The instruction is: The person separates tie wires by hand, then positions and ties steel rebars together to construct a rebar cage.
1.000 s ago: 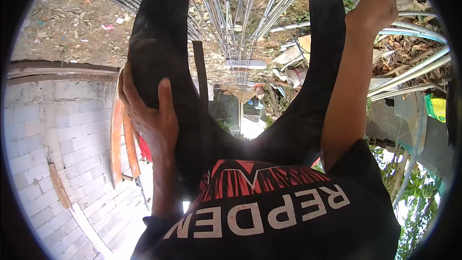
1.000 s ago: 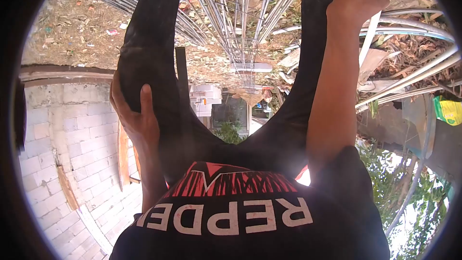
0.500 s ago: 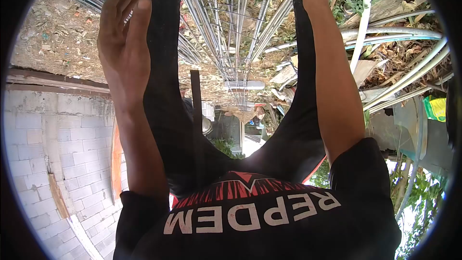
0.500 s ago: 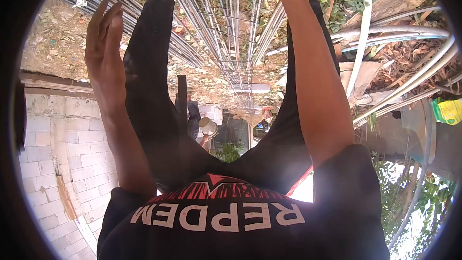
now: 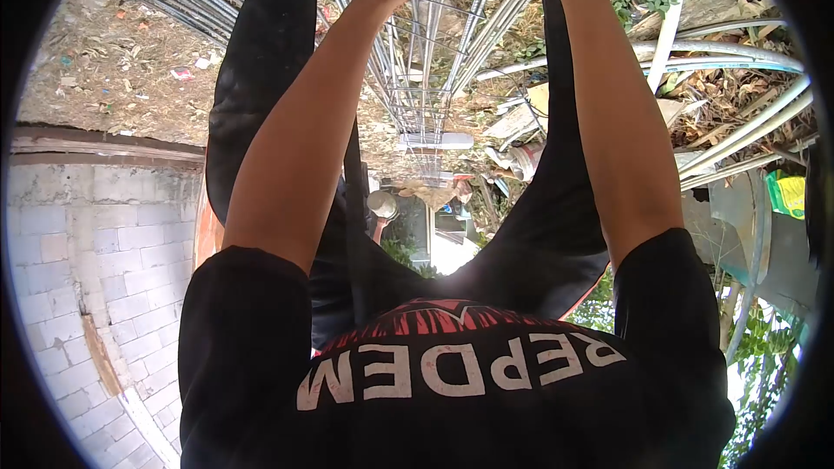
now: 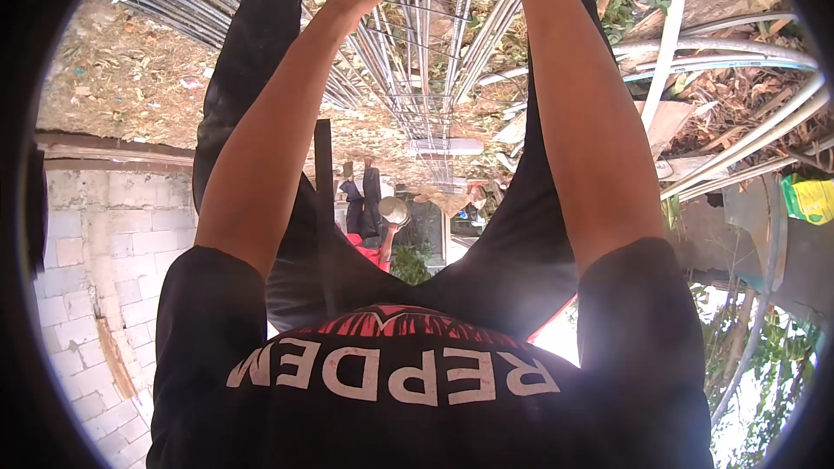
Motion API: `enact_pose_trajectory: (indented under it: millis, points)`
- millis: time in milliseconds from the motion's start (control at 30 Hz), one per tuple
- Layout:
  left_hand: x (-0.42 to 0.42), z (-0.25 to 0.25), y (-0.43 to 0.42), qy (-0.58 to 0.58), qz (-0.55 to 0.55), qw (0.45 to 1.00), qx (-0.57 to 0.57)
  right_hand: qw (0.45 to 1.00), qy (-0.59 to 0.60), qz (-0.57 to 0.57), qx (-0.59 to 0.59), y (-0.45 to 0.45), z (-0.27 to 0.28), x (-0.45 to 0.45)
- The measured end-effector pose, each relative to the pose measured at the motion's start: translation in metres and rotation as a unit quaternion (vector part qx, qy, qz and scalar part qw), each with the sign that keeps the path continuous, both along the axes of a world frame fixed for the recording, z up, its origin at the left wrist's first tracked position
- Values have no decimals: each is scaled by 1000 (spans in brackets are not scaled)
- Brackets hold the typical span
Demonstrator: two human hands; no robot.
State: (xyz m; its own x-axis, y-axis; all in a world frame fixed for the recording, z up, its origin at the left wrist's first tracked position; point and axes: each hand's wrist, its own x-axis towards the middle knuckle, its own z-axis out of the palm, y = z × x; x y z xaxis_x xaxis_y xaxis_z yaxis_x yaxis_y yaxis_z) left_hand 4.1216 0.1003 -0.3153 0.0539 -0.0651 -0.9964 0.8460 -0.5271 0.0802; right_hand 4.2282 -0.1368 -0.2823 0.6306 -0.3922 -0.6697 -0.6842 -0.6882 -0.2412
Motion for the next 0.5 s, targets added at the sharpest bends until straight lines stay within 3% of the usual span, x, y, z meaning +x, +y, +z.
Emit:
enact_pose_trajectory:
  millis: [67, 100, 133, 200, 233, 267, 333, 367, 467, 500]
  points:
    - [-11, -29, -4, -24, 94, 995, -38, 1000, 4, 0, -25, 6, 10, 7]
    - [-4, -39, -12, -74, -78, 994, -26, 999, 9, -3, -47, 6, 11, 8]
    - [-6, -40, -22, -74, -77, 994, -28, 999, 8, -2, -50, 4, 9, 3]
    - [-5, -59, -33, -101, 132, 986, 14, 999, -38, 3, -5, 3, -2, -4]
    - [12, -52, -33, -18, 105, 994, -39, 999, -49, 3, -6, 5, -1, -2]
    - [24, -41, -40, -27, 105, 993, -41, 998, -59, 3, -30, 7, 2, -3]
    - [40, -24, -58, -15, 7, 999, 37, 995, -78, 2, -55, 11, 6, 0]
    - [57, -6, -62, 9, 59, 998, 2, 994, -101, 8, -42, 13, 7, 1]
    - [44, -18, -59, -32, 47, 998, 24, 995, -97, -13, -1, 29, 13, 13]
    - [39, -19, -56, -96, 8, 995, 23, 995, -93, 25, 26, 34, 8, 11]
